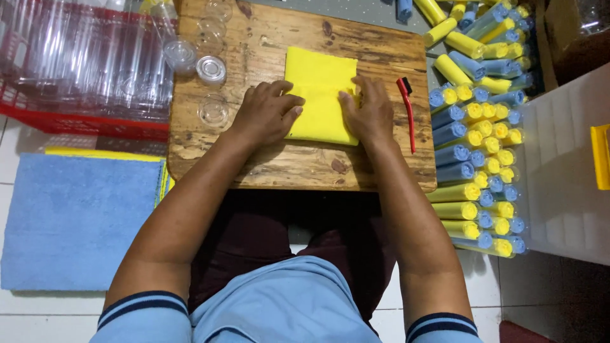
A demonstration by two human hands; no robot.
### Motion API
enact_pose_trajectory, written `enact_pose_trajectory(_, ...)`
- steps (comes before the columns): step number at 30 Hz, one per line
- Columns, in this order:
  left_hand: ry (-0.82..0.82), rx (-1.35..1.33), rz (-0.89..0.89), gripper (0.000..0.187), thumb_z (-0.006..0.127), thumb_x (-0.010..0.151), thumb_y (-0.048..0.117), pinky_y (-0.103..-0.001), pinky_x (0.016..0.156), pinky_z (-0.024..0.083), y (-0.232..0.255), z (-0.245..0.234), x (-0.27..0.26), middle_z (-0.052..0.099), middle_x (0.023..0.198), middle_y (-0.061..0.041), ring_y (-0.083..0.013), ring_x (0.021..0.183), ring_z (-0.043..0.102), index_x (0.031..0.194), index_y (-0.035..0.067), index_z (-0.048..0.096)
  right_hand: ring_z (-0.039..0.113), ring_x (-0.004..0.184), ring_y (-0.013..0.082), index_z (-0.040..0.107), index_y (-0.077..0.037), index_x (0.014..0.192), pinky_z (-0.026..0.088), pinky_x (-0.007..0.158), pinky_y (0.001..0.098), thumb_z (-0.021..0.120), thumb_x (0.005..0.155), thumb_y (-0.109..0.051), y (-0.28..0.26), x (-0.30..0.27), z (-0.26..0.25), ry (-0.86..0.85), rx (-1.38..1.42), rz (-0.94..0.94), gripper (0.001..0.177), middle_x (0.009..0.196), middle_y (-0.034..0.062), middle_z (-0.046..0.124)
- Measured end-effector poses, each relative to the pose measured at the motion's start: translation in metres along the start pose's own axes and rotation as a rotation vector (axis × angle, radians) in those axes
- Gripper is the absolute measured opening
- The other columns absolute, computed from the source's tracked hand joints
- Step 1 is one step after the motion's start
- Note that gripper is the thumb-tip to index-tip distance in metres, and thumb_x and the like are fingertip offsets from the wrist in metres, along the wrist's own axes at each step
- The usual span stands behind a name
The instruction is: Folding yellow microfiber cloths and inserting them into clear plastic cylindrical tubes for packaging.
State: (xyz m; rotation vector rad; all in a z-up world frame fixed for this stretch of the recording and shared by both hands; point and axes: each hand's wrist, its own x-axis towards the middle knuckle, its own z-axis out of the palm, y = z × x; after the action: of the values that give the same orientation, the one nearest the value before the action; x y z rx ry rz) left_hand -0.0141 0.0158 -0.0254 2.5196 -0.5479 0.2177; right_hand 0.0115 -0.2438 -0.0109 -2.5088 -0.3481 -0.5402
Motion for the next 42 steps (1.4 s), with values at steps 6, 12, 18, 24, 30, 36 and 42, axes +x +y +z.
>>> enact_pose_trajectory(6, -0.023, -0.059, -0.040, 0.035, 0.051, 0.107, 0.039, -0.055, 0.098, 0.046, -0.001, -0.001, 0.002, 0.064, 0.136, -0.012, -0.0422, 0.123, 0.060, 0.121, 0.022, 0.077, 0.068, 0.089, 0.0352, 0.074, -0.013, 0.101, 0.054, 0.081, 0.0417, 0.073, 0.084, -0.008, -0.041, -0.033, 0.015, 0.029, 0.064, -0.489, 0.017, 0.092, 0.0106, 0.066)
enact_pose_trajectory(12, -0.011, -0.071, -0.024, 0.034, 0.052, 0.106, 0.043, -0.054, 0.096, 0.046, -0.011, 0.006, 0.001, 0.064, 0.135, -0.008, -0.0395, 0.122, 0.060, 0.120, 0.025, 0.077, 0.068, 0.078, 0.0249, 0.078, -0.019, 0.096, 0.055, 0.072, 0.0385, 0.080, 0.083, -0.017, -0.087, -0.051, 0.012, -0.117, -0.026, -0.500, 0.014, 0.088, 0.0034, 0.068)
enact_pose_trajectory(18, 0.015, -0.050, -0.013, 0.031, 0.054, 0.106, 0.042, -0.054, 0.095, 0.047, -0.009, 0.006, -0.001, 0.065, 0.135, -0.008, -0.0386, 0.122, 0.060, 0.118, 0.026, 0.078, 0.066, 0.075, 0.0249, 0.073, -0.023, 0.092, 0.052, 0.069, 0.0399, 0.077, 0.086, -0.020, -0.076, -0.052, 0.027, -0.085, 0.029, -0.492, 0.008, 0.083, 0.0001, 0.064)
enact_pose_trajectory(24, 0.018, -0.029, -0.017, 0.032, 0.053, 0.106, 0.044, -0.051, 0.094, 0.046, -0.006, 0.006, -0.001, 0.065, 0.135, -0.007, -0.0370, 0.121, 0.060, 0.117, 0.026, 0.078, 0.067, 0.091, 0.0241, 0.067, -0.021, 0.094, 0.048, 0.087, 0.0398, 0.071, 0.096, -0.021, -0.057, -0.062, 0.019, -0.156, 0.153, -0.448, 0.004, 0.086, 0.0004, 0.064)
enact_pose_trajectory(30, 0.015, -0.039, -0.025, 0.031, 0.053, 0.106, 0.044, -0.051, 0.094, 0.045, -0.005, 0.005, -0.004, 0.064, 0.135, -0.006, -0.0370, 0.122, 0.059, 0.117, 0.028, 0.077, 0.068, 0.090, 0.0444, 0.060, -0.006, 0.090, 0.050, 0.081, 0.0530, 0.065, 0.097, -0.012, -0.114, -0.101, -0.059, -0.560, 0.486, -0.315, 0.011, 0.087, 0.0177, 0.066)
enact_pose_trajectory(36, 0.019, -0.047, -0.019, 0.032, 0.053, 0.107, 0.044, -0.050, 0.094, 0.044, -0.002, 0.001, -0.004, 0.063, 0.135, -0.007, -0.0368, 0.122, 0.059, 0.119, 0.027, 0.077, 0.076, 0.084, 0.0353, 0.077, -0.006, 0.090, 0.058, 0.080, 0.0460, 0.077, 0.087, -0.009, -0.109, -0.117, -0.093, -0.553, 0.621, -0.154, 0.003, 0.085, 0.0152, 0.077)
enact_pose_trajectory(42, 0.019, -0.045, -0.017, 0.035, 0.056, 0.102, 0.052, -0.051, 0.095, 0.044, -0.004, 0.003, -0.004, 0.063, 0.135, -0.009, -0.0382, 0.122, 0.059, 0.120, 0.028, 0.076, 0.075, 0.081, 0.0264, 0.079, -0.008, 0.096, 0.058, 0.075, 0.0374, 0.078, 0.092, -0.014, -0.065, -0.101, -0.068, -0.247, 0.535, -0.099, 0.007, 0.083, 0.0112, 0.076)
